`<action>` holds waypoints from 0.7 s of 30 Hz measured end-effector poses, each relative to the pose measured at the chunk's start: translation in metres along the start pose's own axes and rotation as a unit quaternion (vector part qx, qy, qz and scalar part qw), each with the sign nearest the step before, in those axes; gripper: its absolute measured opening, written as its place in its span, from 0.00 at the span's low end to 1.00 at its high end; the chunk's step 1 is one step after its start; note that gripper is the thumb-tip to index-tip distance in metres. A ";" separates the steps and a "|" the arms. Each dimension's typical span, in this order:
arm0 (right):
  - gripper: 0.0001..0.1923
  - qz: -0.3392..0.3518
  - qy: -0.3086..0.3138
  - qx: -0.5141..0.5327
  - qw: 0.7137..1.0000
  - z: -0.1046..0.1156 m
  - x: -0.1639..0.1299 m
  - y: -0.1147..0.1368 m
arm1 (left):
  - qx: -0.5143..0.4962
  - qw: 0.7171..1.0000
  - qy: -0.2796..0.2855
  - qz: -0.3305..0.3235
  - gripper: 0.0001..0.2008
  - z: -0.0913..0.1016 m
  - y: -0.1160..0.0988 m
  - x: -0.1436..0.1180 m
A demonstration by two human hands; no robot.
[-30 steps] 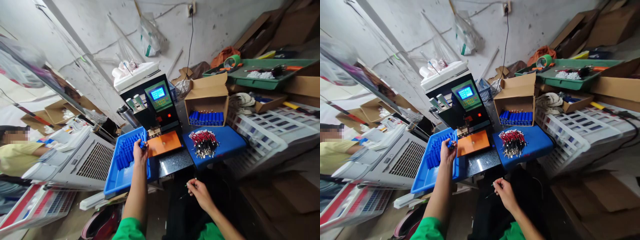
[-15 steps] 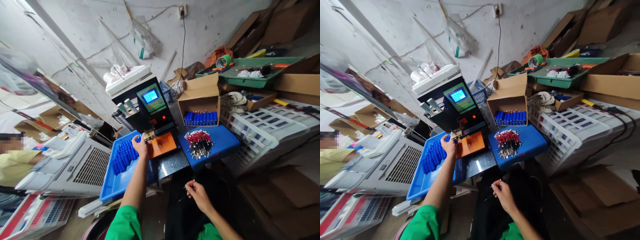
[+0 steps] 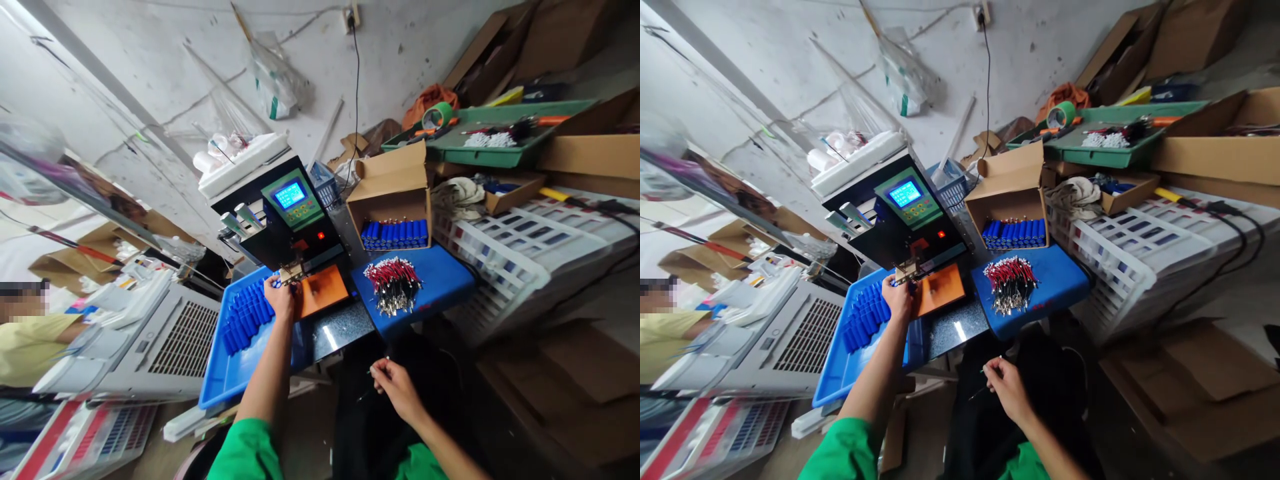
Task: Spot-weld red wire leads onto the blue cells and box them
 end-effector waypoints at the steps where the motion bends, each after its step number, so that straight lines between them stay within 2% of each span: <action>1: 0.34 -0.001 -0.001 0.000 1.000 0.000 0.000 0.000 | 0.005 1.000 0.002 -0.006 0.16 0.001 -0.002 -0.002; 5: 0.34 -0.003 0.000 0.001 1.000 0.001 -0.002 -0.002 | 0.011 0.999 0.030 -0.016 0.19 0.001 -0.005 -0.006; 10: 0.34 0.000 0.001 0.001 1.000 0.000 -0.005 -0.002 | 0.018 0.997 0.069 -0.015 0.28 0.000 0.003 -0.003; 14: 0.34 0.005 0.002 -0.003 1.000 -0.002 -0.006 -0.002 | 0.012 0.997 0.080 -0.011 0.34 0.008 0.007 -0.007; 17: 0.34 0.003 0.004 -0.007 1.000 -0.003 -0.007 0.000 | 0.071 0.996 0.043 -0.020 0.34 0.020 0.010 -0.015; 21: 0.35 -0.002 0.010 -0.014 1.000 -0.008 -0.008 0.002 | 0.155 0.987 -0.011 -0.042 0.26 0.031 0.012 -0.022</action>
Point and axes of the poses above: each hand's wrist, its own x-axis towards the middle knuckle, its own z-axis out of the back of the hand, y = z × x, the point moved 4 cm from there along x, towards the middle knuckle, and after that the axes turned 6 degrees about z, right-handed, at the moved point
